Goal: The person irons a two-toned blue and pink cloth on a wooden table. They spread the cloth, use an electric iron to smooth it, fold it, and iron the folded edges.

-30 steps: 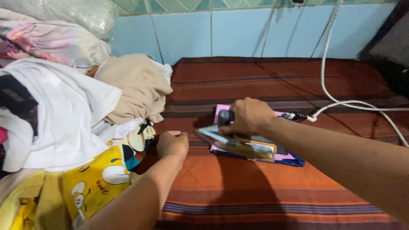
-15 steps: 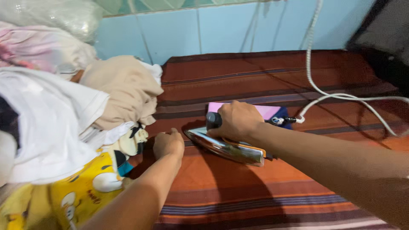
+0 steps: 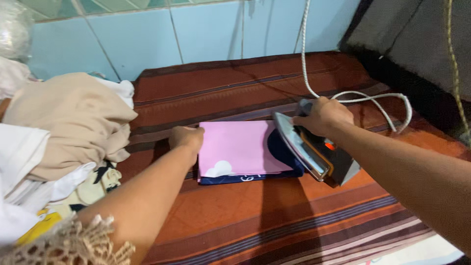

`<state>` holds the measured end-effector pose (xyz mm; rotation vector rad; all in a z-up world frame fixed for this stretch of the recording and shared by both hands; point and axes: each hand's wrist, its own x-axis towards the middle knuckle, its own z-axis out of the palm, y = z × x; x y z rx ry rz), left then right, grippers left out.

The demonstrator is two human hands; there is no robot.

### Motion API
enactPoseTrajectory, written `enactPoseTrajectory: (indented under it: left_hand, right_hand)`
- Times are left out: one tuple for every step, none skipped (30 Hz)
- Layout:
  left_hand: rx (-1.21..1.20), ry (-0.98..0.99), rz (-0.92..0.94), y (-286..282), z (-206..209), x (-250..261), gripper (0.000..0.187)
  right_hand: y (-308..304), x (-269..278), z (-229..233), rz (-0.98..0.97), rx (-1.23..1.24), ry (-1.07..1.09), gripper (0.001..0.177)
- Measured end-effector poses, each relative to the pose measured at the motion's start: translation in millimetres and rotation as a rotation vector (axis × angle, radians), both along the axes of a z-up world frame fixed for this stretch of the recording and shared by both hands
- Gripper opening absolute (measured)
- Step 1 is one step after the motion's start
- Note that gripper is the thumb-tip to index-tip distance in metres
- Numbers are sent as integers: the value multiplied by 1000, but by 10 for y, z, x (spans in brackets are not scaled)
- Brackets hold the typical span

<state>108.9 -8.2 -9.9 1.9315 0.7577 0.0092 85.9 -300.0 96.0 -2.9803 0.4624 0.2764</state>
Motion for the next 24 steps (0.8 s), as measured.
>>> enactPoseTrajectory:
  left_hand:
    - [0,4,5,4,18,57,27]
    - [1,9,10,-11,33,102,28]
    - [-30,23,-6,-25,51,137,26]
    - [-48,37,-6,-17,79,161,26]
    - [-70,39,3,-30,103,186,26]
    - [-85,46,11,-13,108,178,25]
    - [-99,48,21,-3,114,180,25]
    - [-113,46,38,9,123,185,25]
    - [-124,43,43,4,121,188,24]
    - [-136,41,50,11,117,192,24]
    - [-148,37,54,23,110,196,24]
    - [-159,33,63,25,107,209,23]
    - [-168,26,67,33,103,222,23]
    - [-180,24,73,32,87,229,23]
    - [-195,20,78,40,72,239,23]
    - [-207,18,87,37,48,245,22]
    - [-220,15,95,36,28,259,22]
    - [-225,10,94,39,6,268,22]
    - [-233,8,90,36,-19,274,22]
    - [-221,2,79,40,-51,265,20]
    - [-210,-5,67,45,-84,255,19]
    - [-198,-13,56,63,-113,255,18]
    - [-186,-22,44,83,-141,259,17]
    - [-189,-26,58,94,-159,269,18]
  right_hand:
    - [22,-2,24,24,38,19,57]
    - [57,-38,25,72,-4,40,62]
    - [103,-98,13,120,-45,60,66]
    - [159,-150,4,172,-83,81,71]
    - [209,-202,-5,207,-73,59,68]
    - [270,-247,-26,244,-59,36,65]
    - [308,-266,-37,281,-46,13,61]
    - [330,-229,-31,273,-28,-17,58]
    - [351,-165,-22,264,-9,-47,55]
    - [383,-95,-15,256,9,-78,53]
    - [420,-19,-5,240,5,-65,54]
    - [454,60,11,222,1,-53,55]
    - [487,107,16,205,-3,-41,57]
    - [509,117,15,214,0,3,57]
    - [534,120,18,223,4,48,56]
    - [555,113,25,231,7,93,56]
    - [582,79,16,279,-9,74,56]
    - [622,25,-12,327,-23,54,55]
    - [651,-6,-26,376,-37,35,55]
    - [686,6,-25,376,-31,7,56]
    - [727,34,-28,376,-25,-21,57]
    - [773,71,-31,376,-19,-52,60]
    - [818,114,-30,377,-2,-50,60]
    - [859,161,-20,378,17,-50,60]
